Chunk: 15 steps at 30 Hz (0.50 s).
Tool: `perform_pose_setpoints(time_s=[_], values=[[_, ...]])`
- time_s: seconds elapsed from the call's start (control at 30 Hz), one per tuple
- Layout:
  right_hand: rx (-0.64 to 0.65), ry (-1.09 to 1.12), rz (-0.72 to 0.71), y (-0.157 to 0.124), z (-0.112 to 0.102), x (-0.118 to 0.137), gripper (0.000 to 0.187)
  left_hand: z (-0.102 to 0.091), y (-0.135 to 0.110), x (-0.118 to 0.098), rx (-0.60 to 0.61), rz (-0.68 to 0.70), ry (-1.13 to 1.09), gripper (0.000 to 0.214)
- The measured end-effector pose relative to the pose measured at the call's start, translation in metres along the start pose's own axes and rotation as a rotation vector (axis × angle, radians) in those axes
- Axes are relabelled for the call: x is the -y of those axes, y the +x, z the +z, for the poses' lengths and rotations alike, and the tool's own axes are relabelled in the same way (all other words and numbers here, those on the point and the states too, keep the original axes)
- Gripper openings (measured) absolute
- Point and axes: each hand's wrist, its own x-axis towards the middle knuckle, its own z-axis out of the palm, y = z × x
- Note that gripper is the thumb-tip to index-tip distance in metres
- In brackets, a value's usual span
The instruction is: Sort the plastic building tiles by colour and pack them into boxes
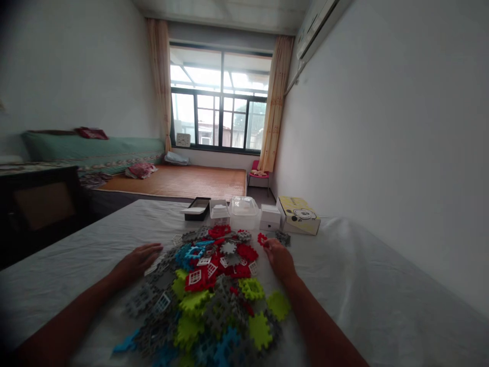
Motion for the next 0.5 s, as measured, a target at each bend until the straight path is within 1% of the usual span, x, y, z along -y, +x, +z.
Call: perform_pose_setpoints(time_s=[0.1, 0.17, 0.23, 0.33, 0.43, 0.5], values=[[-0.119, -0.078, 0.158, 0.003, -0.025, -0.044, 0.021, 0.000, 0.001, 0.001, 0.004, 0.004, 0.015, 0.051], [-0.188, -0.138, 0.289, -0.004, -0.042, -0.078, 0.020, 0.000, 0.001, 0.002, -0.005, 0.006, 0.022, 0.050], [-0.228, -0.181, 0.403, -0.014, -0.053, -0.109, 0.018, 0.001, 0.001, 0.003, -0.011, 0.007, 0.026, 0.049], [-0.267, -0.194, 0.514, -0.027, -0.056, -0.141, 0.023, 0.002, 0.001, 0.005, -0.022, 0.004, 0.022, 0.049], [-0.337, -0.178, 0.603, -0.030, -0.052, -0.160, 0.036, 0.003, 0.002, 0.008, -0.033, 0.008, 0.006, 0.049], [-0.401, -0.159, 0.688, -0.032, -0.052, -0.168, 0.042, 0.004, 0.002, 0.009, -0.030, 0.012, -0.006, 0.050]])
